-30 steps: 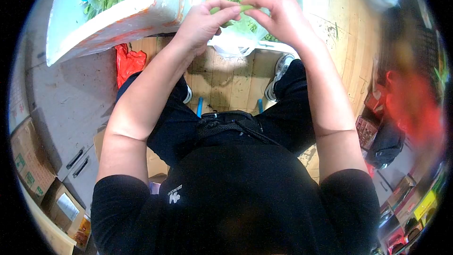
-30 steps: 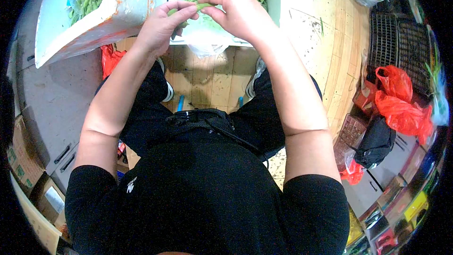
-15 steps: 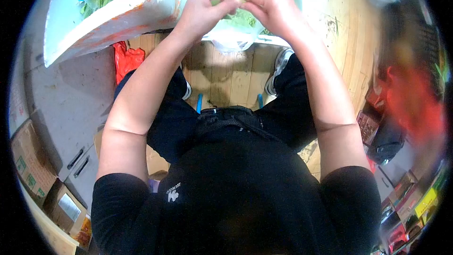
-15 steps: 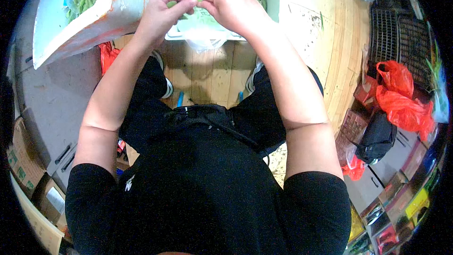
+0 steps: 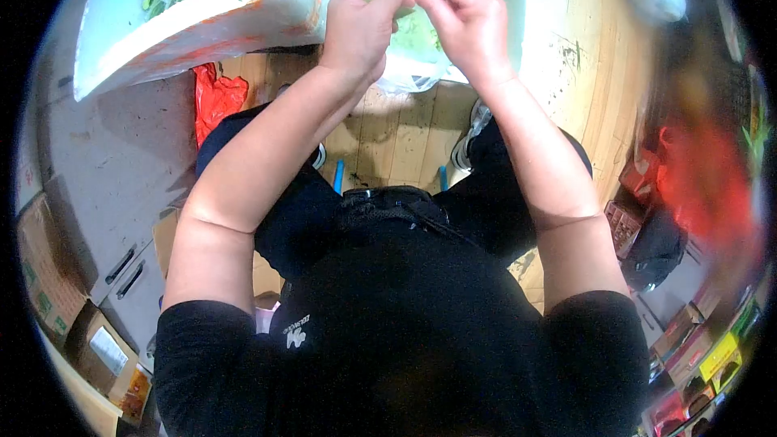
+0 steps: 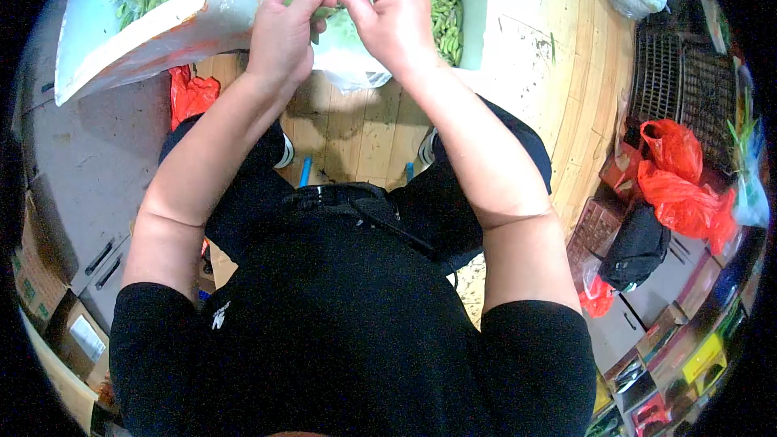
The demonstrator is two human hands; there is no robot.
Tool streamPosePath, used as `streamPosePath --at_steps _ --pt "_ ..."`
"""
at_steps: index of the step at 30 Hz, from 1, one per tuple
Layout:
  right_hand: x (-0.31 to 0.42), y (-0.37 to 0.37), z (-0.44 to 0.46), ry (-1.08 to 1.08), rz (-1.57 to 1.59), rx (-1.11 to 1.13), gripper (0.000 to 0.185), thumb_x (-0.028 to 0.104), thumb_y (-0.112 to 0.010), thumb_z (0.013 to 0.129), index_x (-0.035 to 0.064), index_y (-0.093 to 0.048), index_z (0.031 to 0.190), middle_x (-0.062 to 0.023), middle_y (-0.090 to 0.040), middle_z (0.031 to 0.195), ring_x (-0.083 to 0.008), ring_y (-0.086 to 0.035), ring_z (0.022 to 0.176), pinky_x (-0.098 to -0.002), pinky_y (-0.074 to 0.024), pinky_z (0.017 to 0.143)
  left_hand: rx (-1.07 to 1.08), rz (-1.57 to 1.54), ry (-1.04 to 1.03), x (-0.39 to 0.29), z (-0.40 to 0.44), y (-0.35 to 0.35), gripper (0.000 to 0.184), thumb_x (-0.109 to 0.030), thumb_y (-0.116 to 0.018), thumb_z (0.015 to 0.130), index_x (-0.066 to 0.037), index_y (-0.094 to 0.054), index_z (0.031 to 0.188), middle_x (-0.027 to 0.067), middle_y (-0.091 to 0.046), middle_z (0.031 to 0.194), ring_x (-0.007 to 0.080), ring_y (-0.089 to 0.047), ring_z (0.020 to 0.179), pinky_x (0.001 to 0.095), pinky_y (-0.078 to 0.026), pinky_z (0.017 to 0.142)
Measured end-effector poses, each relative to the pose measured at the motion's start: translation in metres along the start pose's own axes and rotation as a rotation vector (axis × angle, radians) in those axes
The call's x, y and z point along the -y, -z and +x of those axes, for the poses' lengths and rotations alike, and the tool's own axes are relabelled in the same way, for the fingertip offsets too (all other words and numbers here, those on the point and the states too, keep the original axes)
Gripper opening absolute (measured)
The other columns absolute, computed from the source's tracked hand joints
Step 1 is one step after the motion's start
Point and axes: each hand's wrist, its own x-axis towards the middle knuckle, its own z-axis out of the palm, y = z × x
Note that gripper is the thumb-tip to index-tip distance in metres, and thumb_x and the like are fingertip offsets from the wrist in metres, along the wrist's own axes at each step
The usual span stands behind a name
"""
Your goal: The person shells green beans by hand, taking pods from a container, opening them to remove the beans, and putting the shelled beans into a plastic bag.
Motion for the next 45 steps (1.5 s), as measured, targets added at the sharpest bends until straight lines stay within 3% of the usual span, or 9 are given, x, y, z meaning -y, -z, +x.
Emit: streamPosePath --at_steps 3,6,10,17,20,26,32,38,45 --pt "0.003 -0.008 -0.002 -0.207 0.207 -0.029 0.02 0.015 -0.067 0.075 -0.0009 -0.065 0.087 -0.0042 -0.057 0.067 -0.0099 -0.051 0.057 -0.0227 -0.0406 0.051 -0.038 -0.066 0.005 -0.003 -0.001 -0.004 0.021 -0.022 -0.063 0.079 -0.003 -0.058 0.086 0.0033 -0.06 0.075 0.0074 -0.051 0.067 0.0205 -0.038 0.055" --pt "0.008 -0.014 0.003 -0.69 0.768 0.024 0.022 0.015 -0.066 0.077 -0.0023 -0.064 0.091 -0.0028 -0.059 0.073 -0.0075 -0.049 0.057 -0.0202 -0.0387 0.05 -0.032 -0.142 0.036 -0.005 0.002 -0.005 0.022 -0.023 -0.062 0.08 -0.004 -0.056 0.089 0.0038 -0.06 0.076 0.0075 -0.051 0.067 0.0208 -0.038 0.055" --pt "0.012 -0.015 0.008 -0.737 1.148 -0.028 0.023 0.014 -0.061 0.082 -0.0034 -0.059 0.098 -0.0033 -0.059 0.078 -0.0061 -0.043 0.056 -0.0176 -0.0362 0.05 -0.01 -0.17 0.063 -0.007 0.003 -0.009 0.022 -0.022 -0.061 0.082 -0.004 -0.055 0.09 0.0053 -0.06 0.079 0.0086 -0.052 0.069 0.0208 -0.038 0.055" --pt "-0.006 0.012 0.021 -0.666 1.245 -0.068 0.025 0.014 -0.053 0.087 -0.0035 -0.054 0.105 0.001 -0.049 0.076 -0.0078 -0.039 0.066 -0.0222 -0.0352 0.057 0.076 -0.159 0.264 0.0 -0.008 0.002 0.018 -0.02 -0.058 0.084 -0.004 -0.054 0.092 0.0068 -0.06 0.088 0.0091 -0.054 0.071 0.0191 -0.039 0.053" --pt "-0.009 0.018 0.019 -0.667 1.281 0.037 0.024 0.015 -0.055 0.086 -0.0044 -0.059 0.1 -0.0019 -0.057 0.08 -0.007 -0.041 0.058 -0.0192 -0.0369 0.054 0.121 -0.17 0.242 -0.005 -0.004 0.001 0.02 -0.018 -0.057 0.084 -0.002 -0.055 0.096 0.008 -0.061 0.09 0.0094 -0.053 0.072 0.0185 -0.04 0.053" --pt "0.004 0.012 0.01 -0.55 0.788 0.18 0.027 0.018 -0.061 0.081 0.0012 -0.062 0.102 0.0007 -0.06 0.076 -0.0053 -0.045 0.062 -0.0185 -0.0385 0.056 0.264 -0.1 0.125 -0.01 -0.002 0.0 0.03 -0.017 -0.061 0.081 -0.001 -0.058 0.107 0.0046 -0.06 0.089 0.0079 -0.052 0.071 0.0181 -0.039 0.054" --pt "0.003 0.01 0.008 -0.661 0.968 0.174 0.025 0.017 -0.062 0.081 0.0008 -0.063 0.1 -0.001 -0.061 0.079 -0.0053 -0.044 0.061 -0.0174 -0.0375 0.055 0.238 0.045 0.046 -0.006 -0.002 0.003 0.028 -0.02 -0.068 0.076 -0.004 -0.063 0.099 -0.0004 -0.059 0.082 0.0056 -0.05 0.068 0.0181 -0.037 0.054" --pt "0.012 0.005 0.0 -0.747 1.056 0.107 0.023 0.013 -0.058 0.083 -0.0012 -0.061 0.101 -0.0013 -0.059 0.077 -0.0055 -0.042 0.06 -0.0173 -0.0371 0.054 0.212 0.352 -0.193 -0.006 -0.004 0.004 0.024 -0.022 -0.065 0.079 -0.001 -0.066 0.091 0.0015 -0.062 0.077 0.0059 -0.053 0.068 0.019 -0.043 0.061" --pt "0.015 -0.006 -0.006 -0.698 1.049 0.042 0.022 0.012 -0.052 0.087 -0.0017 -0.06 0.102 -0.0012 -0.057 0.077 -0.0058 -0.042 0.06 -0.0175 -0.0374 0.055 0.114 0.279 -0.167 0.002 -0.006 0.002 0.025 -0.022 -0.063 0.08 0.001 -0.065 0.091 0.0031 -0.063 0.077 0.0069 -0.055 0.066 0.0198 -0.044 0.058"
